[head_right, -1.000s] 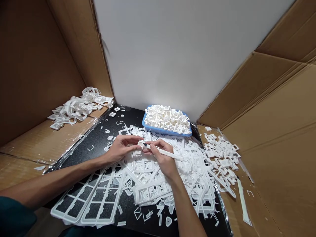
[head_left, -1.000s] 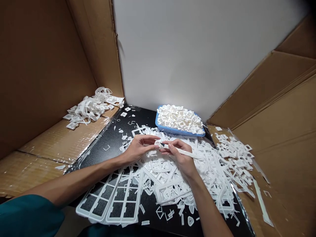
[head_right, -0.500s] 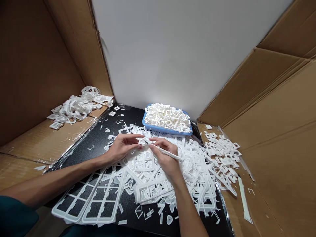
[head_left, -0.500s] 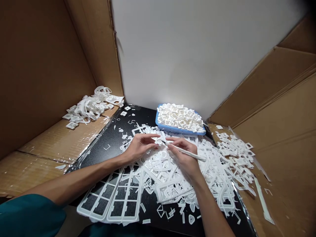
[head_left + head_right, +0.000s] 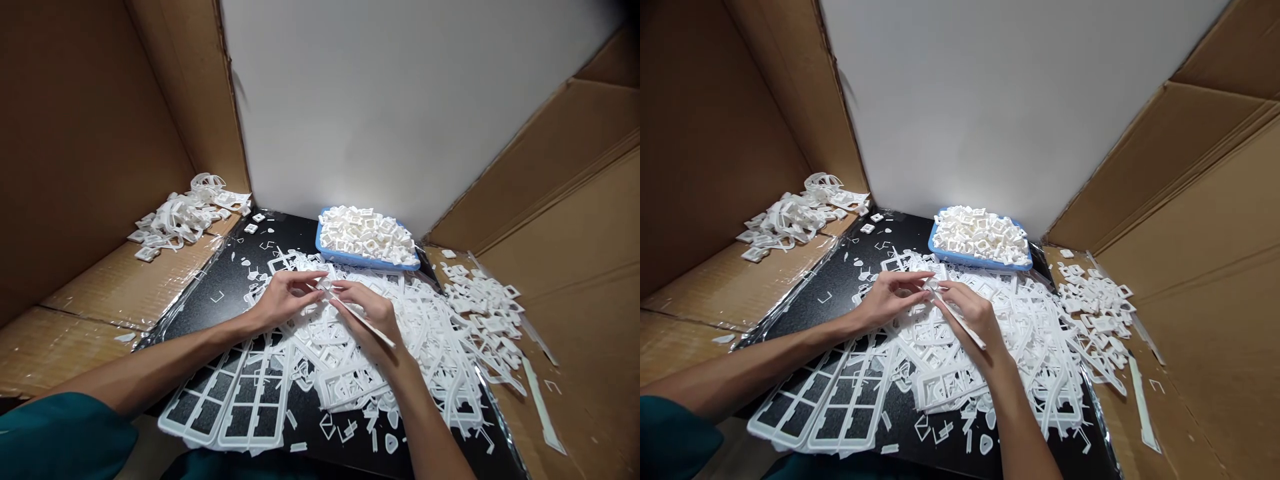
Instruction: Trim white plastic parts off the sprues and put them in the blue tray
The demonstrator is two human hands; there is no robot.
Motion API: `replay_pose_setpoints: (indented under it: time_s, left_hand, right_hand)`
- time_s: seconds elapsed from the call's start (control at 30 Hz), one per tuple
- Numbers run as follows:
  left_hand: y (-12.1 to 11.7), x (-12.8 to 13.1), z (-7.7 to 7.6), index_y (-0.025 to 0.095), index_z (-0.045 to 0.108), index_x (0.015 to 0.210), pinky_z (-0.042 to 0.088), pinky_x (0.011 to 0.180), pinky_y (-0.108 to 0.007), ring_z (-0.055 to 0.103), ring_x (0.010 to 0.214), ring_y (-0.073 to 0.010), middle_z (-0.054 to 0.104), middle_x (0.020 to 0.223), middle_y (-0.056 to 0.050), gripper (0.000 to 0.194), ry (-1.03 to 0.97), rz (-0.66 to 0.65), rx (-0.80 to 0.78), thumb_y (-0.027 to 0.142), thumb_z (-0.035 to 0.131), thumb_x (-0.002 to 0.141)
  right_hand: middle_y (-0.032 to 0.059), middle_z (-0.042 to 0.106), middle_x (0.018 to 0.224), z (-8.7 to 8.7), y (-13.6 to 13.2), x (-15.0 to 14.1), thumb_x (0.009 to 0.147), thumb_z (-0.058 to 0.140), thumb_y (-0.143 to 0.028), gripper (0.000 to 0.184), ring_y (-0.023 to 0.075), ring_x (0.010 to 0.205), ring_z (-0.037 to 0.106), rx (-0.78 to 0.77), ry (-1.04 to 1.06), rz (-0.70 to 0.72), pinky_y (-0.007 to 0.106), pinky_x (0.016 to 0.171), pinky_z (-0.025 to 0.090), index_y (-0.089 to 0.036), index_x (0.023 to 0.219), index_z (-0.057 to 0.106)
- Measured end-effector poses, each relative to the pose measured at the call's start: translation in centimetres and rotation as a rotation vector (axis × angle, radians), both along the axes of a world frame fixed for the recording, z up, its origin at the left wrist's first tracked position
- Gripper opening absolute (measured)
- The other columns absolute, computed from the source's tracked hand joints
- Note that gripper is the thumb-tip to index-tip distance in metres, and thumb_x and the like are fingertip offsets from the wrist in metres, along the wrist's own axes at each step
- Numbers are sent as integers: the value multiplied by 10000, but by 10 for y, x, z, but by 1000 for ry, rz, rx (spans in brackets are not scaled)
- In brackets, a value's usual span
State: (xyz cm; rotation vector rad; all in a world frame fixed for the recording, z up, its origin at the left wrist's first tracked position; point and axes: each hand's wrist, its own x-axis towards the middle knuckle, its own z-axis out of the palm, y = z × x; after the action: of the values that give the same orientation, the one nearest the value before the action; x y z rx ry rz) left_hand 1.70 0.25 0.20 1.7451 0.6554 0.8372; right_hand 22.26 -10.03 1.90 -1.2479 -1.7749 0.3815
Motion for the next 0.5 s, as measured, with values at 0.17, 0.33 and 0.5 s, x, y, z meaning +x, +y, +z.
replay_pose_setpoints:
  time_s: [0.17,0.33,0.5]
  left_hand:
    - [-2,1,-5,156,804,1281,711,854,-392,835,959,-254,817,1236,-145,371,-52,50,44,265,809,926]
    - [-1,1,-6,138,815,1258,711,834,-376,833,877,-230,838,1169,-136,364,-60,70,84,180,800,897]
    - [0,1,-6,128,818,1246,705,761,-332,829,864,-224,836,1162,-158,377,-74,54,53,179,830,873]
  right_hand:
    - [72,808,1219,-4,2,0,1043,616,-225,158,257,1126,786,66,-95,7,403,981,631,-264,1004,764]
    - [62,818,1238,-8,3,2,1066,602,-235,152,250,1104,808,114,-144,1,399,962,654,-261,1014,742]
    - [67,813,1248,-8,3,3,1063,607,-185,130,226,1107,808,169,-214,9,356,945,665,-240,1057,724]
